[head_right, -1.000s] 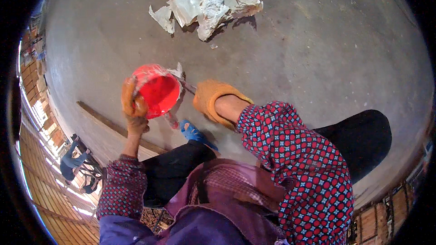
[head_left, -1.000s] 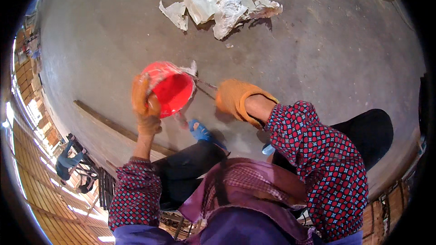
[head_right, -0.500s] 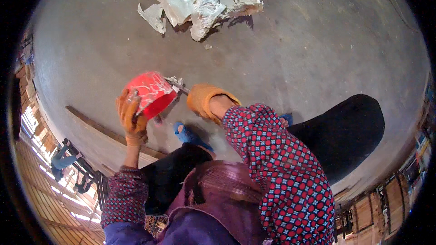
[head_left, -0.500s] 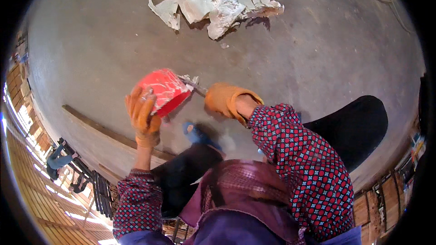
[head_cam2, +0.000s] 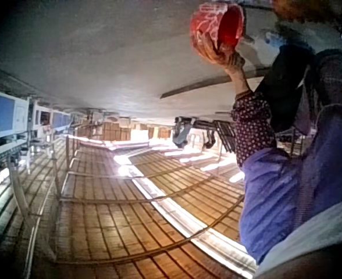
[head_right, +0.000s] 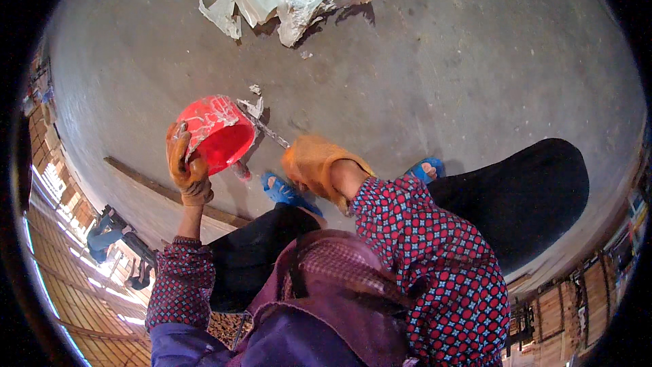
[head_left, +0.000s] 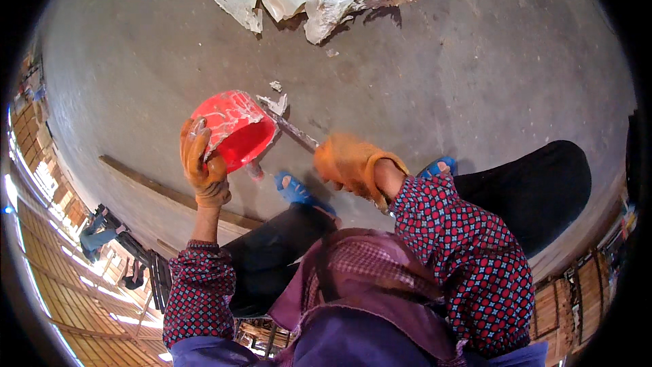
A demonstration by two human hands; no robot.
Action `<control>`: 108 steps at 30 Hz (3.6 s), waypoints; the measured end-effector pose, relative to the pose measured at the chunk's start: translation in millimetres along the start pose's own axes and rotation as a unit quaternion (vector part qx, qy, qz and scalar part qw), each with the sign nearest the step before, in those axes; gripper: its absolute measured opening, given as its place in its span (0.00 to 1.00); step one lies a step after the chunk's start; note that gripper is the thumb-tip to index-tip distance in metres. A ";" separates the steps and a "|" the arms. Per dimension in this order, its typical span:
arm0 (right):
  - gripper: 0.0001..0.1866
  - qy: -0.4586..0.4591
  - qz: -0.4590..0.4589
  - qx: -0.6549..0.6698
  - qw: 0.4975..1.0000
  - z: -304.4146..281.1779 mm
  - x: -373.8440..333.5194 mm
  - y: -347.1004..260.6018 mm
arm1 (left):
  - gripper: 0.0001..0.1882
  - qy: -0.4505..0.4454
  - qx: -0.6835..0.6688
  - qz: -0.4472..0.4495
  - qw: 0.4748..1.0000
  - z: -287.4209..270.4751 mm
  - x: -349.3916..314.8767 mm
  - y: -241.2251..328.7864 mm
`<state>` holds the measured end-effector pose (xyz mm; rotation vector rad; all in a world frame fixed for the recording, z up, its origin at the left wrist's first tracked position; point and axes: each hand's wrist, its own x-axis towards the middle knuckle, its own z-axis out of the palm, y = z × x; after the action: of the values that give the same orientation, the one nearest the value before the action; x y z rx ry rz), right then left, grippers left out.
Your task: The person sits on the floor and uses a metal scraper to remove dried white residue from the inside of a red bucket. After scraping the bucket, the person scrapes the residue from a piece of paper on the floor and then walks to a machine to discard the waste.
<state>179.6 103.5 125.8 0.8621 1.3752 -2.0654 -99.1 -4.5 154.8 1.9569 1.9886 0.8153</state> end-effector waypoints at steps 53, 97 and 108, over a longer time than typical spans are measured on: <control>0.07 0.118 -0.154 -0.340 0.920 16.8 12.7 23.6 | 0.20 -0.050 -0.173 -0.285 0.942 15.2 63.8 -9.4; 0.26 0.275 0.121 -0.147 0.943 18.3 -23.9 13.3 | 0.35 0.001 0.213 -0.312 0.926 88.0 50.1 100.8; 0.24 0.216 0.154 -0.091 0.960 15.0 -16.8 -1.3 | 0.32 0.013 0.230 -0.313 0.921 87.3 47.7 104.4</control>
<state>186.6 91.1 143.3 1.4031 1.5038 -1.5442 31.7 56.2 149.5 1.3137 2.7734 0.2235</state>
